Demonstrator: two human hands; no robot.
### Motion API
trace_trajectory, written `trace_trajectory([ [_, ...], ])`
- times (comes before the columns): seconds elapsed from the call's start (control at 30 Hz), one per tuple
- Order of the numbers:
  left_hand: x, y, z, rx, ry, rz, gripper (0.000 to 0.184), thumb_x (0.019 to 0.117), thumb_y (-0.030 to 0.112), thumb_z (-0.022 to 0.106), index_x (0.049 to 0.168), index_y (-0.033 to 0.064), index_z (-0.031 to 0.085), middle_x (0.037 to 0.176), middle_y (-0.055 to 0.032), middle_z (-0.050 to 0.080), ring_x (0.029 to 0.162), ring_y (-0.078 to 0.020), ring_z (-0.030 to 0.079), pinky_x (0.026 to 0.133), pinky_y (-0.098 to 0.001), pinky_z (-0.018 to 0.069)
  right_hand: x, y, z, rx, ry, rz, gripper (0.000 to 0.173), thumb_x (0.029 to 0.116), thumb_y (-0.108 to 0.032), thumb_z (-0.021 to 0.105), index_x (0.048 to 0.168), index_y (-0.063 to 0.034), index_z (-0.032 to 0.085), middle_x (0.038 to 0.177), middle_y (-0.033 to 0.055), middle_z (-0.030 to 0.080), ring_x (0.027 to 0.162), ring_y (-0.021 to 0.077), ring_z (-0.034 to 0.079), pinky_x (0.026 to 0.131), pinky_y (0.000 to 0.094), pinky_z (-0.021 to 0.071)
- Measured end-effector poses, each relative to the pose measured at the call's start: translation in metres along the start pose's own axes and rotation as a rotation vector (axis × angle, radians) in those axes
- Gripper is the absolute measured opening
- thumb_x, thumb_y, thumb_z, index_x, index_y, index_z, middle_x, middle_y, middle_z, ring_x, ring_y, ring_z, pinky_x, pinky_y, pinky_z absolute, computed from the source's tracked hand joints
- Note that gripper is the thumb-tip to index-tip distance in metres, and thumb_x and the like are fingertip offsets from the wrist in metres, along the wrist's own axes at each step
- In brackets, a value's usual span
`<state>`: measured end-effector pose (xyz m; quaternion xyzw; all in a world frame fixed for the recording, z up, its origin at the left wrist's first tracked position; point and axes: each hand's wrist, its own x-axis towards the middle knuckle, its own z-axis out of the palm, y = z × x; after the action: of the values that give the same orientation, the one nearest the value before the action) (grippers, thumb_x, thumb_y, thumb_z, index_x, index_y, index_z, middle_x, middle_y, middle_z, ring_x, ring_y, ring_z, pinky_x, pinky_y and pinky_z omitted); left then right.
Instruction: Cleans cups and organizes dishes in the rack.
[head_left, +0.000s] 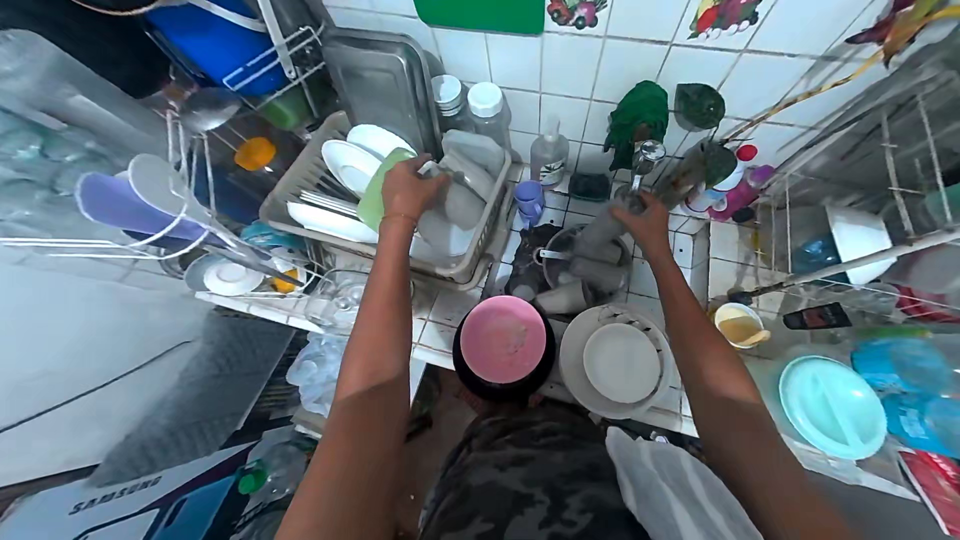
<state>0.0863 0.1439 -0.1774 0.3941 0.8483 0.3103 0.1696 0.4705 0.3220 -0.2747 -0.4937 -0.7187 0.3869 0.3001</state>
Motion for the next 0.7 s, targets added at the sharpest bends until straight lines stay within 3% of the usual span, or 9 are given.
trace_trajectory([
  [0.1, -0.004, 0.004, 0.009, 0.173, 0.041, -0.001, 0.069, 0.0914, 0.052, 0.073, 0.145, 0.0108, 0.058, 0.135, -0.0305, 0.06, 0.126, -0.0515, 0.055, 0.103, -0.0715, 0.0416, 0.001, -0.007, 0.004, -0.031, -0.054, -0.031, 0.063, 0.0834, -0.036, 0.084, 0.131, -0.0012, 0.065, 0.125, 0.0234, 0.067, 0.117, 0.0345, 0.064, 0.102, 0.0548, 0.0506],
  [0.2, -0.009, 0.017, 0.01, 0.249, 0.131, 0.004, 0.071, 0.0895, 0.054, 0.074, 0.143, 0.0091, 0.06, 0.143, -0.0334, 0.051, 0.135, -0.0554, 0.045, 0.104, -0.0713, 0.0405, 0.008, -0.005, 0.004, 0.037, 0.043, -0.032, 0.06, 0.0848, -0.034, 0.082, 0.132, -0.0004, 0.064, 0.127, 0.0232, 0.064, 0.118, 0.0323, 0.062, 0.103, 0.051, 0.0499],
  [0.27, -0.016, 0.026, 0.014, 0.208, 0.219, 0.11, 0.062, 0.0923, 0.046, 0.073, 0.137, 0.0045, 0.063, 0.141, -0.033, 0.052, 0.135, -0.0542, 0.045, 0.107, -0.0667, 0.0404, 0.007, -0.007, 0.008, 0.006, -0.052, -0.009, 0.058, 0.0847, -0.035, 0.083, 0.132, -0.0055, 0.066, 0.127, 0.0212, 0.067, 0.118, 0.032, 0.064, 0.102, 0.0531, 0.0514],
  [0.33, -0.023, 0.041, 0.027, 0.1, 0.216, 0.254, 0.051, 0.0969, 0.039, 0.068, 0.133, 0.0025, 0.065, 0.137, -0.0287, 0.057, 0.128, -0.0465, 0.053, 0.107, -0.0588, 0.0444, 0.006, -0.001, 0.009, 0.042, 0.015, -0.01, 0.058, 0.0856, -0.034, 0.082, 0.131, -0.0025, 0.065, 0.13, 0.0237, 0.064, 0.121, 0.0339, 0.062, 0.104, 0.0528, 0.05],
  [0.4, -0.03, 0.059, 0.05, -0.052, 0.071, 0.346, 0.046, 0.0999, 0.035, 0.065, 0.131, 0.0018, 0.065, 0.133, -0.0237, 0.062, 0.121, -0.037, 0.061, 0.104, -0.053, 0.0487, 0.009, 0.004, 0.01, 0.096, 0.064, -0.024, 0.058, 0.0869, -0.033, 0.08, 0.131, 0.0012, 0.065, 0.128, 0.0261, 0.063, 0.117, 0.0343, 0.062, 0.101, 0.0519, 0.0504],
  [0.5, -0.036, 0.071, 0.107, -0.307, -0.221, 0.323, 0.041, 0.0998, 0.03, 0.067, 0.129, 0.0011, 0.065, 0.124, -0.0179, 0.068, 0.108, -0.0269, 0.068, 0.096, -0.0461, 0.0554, 0.008, 0.005, 0.014, 0.09, -0.059, 0.008, 0.058, 0.0839, -0.036, 0.082, 0.131, -0.0065, 0.067, 0.123, 0.0195, 0.069, 0.115, 0.0296, 0.066, 0.101, 0.0523, 0.0524],
  [0.6, -0.044, 0.083, 0.16, -0.466, -0.493, 0.118, 0.057, 0.1004, 0.035, 0.067, 0.149, 0.0099, 0.052, 0.141, -0.0235, 0.056, 0.122, -0.0378, 0.061, 0.096, -0.0567, 0.0549, 0.01, 0.018, 0.011, 0.35, 0.096, 0.148, 0.055, 0.0921, -0.033, 0.075, 0.135, -0.0027, 0.061, 0.119, 0.0192, 0.065, 0.103, 0.0258, 0.064, 0.089, 0.0455, 0.0551],
  [0.67, -0.05, 0.088, 0.191, -0.585, -0.595, 0.029, 0.064, 0.1007, 0.036, 0.067, 0.157, 0.0193, 0.042, 0.15, -0.0232, 0.048, 0.128, -0.0414, 0.057, 0.096, -0.061, 0.0538, 0.005, 0.02, 0.01, 0.573, 0.095, 0.347, 0.049, 0.0998, -0.04, 0.063, 0.136, -0.0077, 0.059, 0.125, 0.0153, 0.064, 0.107, 0.0253, 0.064, 0.086, 0.0452, 0.0569],
  [0.7, -0.054, 0.094, 0.204, -0.658, -0.627, 0.023, 0.063, 0.102, 0.035, 0.065, 0.158, 0.0205, 0.041, 0.149, -0.0227, 0.05, 0.126, -0.0404, 0.058, 0.094, -0.0597, 0.0552, 0.002, 0.021, 0.008, 0.671, 0.093, 0.43, 0.052, 0.0992, -0.045, 0.06, 0.138, -0.0096, 0.057, 0.127, 0.0136, 0.063, 0.109, 0.0252, 0.064, 0.087, 0.0446, 0.0568],
])
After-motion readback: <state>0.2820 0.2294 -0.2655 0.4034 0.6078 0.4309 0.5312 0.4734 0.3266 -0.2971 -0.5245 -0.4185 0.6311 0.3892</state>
